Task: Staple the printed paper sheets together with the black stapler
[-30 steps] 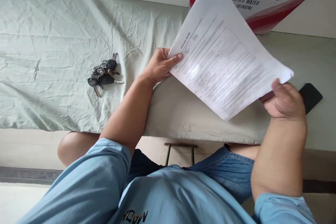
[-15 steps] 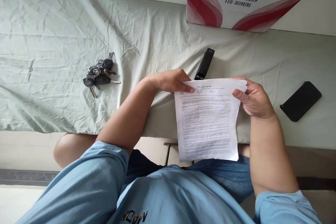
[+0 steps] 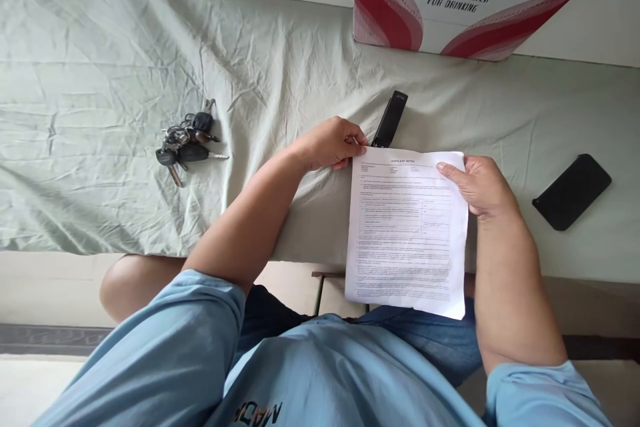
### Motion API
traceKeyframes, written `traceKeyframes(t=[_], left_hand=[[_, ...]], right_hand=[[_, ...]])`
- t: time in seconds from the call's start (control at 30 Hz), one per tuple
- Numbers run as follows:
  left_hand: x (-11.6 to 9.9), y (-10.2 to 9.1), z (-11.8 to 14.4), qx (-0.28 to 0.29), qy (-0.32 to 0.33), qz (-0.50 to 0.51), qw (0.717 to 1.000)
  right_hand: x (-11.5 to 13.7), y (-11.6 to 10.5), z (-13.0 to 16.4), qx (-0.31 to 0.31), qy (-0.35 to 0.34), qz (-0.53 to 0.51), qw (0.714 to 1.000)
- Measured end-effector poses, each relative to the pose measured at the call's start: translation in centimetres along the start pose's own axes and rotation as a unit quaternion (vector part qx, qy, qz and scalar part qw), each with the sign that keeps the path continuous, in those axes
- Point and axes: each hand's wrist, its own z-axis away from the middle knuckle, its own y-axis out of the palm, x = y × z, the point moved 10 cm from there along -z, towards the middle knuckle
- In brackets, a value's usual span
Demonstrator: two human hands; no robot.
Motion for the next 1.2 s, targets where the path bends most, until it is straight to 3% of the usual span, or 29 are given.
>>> traceKeyframes(t=[0.27,0.5,0.57,0.67,0.97,1.2], left_hand=[[-3.5,2.3,0.7,0.002,-0.013,-0.073,0.997],[-2.8,1.6,0.3,-0.079,-0.003,-0.031,0.996],[-2.4,0.9,0.2,-0.122,0.035,-0.025,0.992],[-3.2,-0.3,0.7,-0.2,0.165,-0.028,0.966],[-5.0,1.6,1.2,-0.145,0.281,-0.102,0.943],[-4.4,1.4,0.9,-0.138,0.277,-0.109,0.945]], right_hand=[[-1.5,-4.1,-1.3,-0.06,0.0,0.036,0.998],[-2.2,-4.5,-1.5,-0.059,0.041,0.062,0.996],[-1.8,-4.4,-1.4,-0.059,0.032,0.058,0.996],[-1.1,-4.0,-1.2,-0.053,0.021,0.052,0.997],[0.0,-3.9,-0.9,-0.062,0.021,0.078,0.995],[-0.4,-4.5,-1.0,-0.076,0.026,0.096,0.992]])
